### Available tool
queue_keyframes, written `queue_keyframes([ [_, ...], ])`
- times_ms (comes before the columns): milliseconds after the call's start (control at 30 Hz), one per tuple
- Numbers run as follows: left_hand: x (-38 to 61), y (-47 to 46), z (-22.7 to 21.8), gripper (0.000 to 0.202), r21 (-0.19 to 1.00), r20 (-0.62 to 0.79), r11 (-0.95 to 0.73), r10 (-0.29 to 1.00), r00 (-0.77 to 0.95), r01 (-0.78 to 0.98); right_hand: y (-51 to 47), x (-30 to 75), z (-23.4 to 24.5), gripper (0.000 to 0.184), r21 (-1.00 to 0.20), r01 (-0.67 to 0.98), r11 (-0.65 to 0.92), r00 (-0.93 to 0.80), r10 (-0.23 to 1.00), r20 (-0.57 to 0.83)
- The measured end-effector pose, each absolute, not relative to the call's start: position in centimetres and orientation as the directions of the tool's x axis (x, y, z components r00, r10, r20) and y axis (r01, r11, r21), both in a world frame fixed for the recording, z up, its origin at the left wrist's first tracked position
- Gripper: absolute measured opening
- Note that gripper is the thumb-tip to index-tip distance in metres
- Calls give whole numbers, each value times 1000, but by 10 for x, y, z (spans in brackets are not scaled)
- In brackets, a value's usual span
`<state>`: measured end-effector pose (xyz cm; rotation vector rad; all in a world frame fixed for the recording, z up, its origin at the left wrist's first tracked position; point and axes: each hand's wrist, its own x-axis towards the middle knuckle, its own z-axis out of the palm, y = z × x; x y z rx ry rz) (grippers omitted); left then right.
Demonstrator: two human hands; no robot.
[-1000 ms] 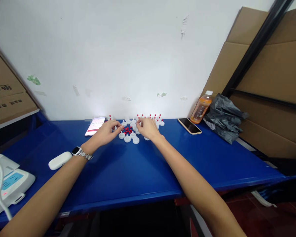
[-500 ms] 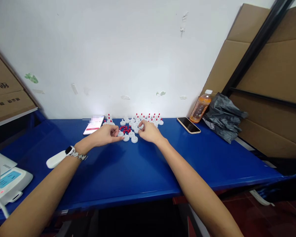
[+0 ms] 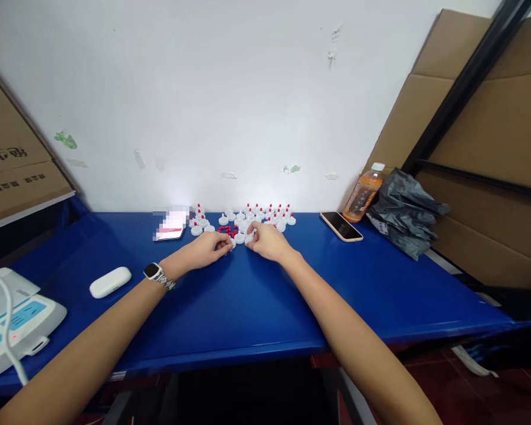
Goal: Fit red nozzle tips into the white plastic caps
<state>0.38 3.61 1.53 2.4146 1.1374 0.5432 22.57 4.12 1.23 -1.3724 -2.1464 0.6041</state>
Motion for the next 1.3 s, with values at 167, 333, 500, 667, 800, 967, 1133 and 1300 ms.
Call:
queue_keyframes([
  [167, -11, 28, 29, 26, 535, 264, -579, 807, 529, 616, 39, 226, 20, 25, -614, 693, 379, -280, 926, 255],
  [333, -48, 18, 25, 29, 572, 175, -448, 885, 432, 687, 55, 191, 40, 17, -481, 754, 448, -309, 888, 342],
  [500, -66, 23, 12, 31, 673, 51, -326, 916, 399, 664, 98, 133, 52, 22, -331, 822, 464, -391, 881, 265],
  [667, -64, 25, 12, 31, 709, 57, -313, 919, 391, 632, 129, 95, 47, 25, -278, 855, 438, -409, 898, 160],
  [800, -64, 23, 13, 26, 711, 41, -300, 921, 388, 636, 137, 88, 40, 20, -302, 842, 446, -420, 895, 152],
  [967, -64, 23, 14, 28, 700, 65, -318, 920, 386, 639, 131, 98, 40, 18, -424, 758, 495, -391, 866, 313],
  [1133, -61, 20, 15, 32, 672, 155, -379, 912, 379, 636, 107, 130, 45, 15, -611, 497, 616, -399, 788, 469],
  [1300, -45, 18, 26, 36, 661, 340, -474, 880, 330, 582, 70, 172, 42, 24, -779, 324, 536, -383, 828, 410],
])
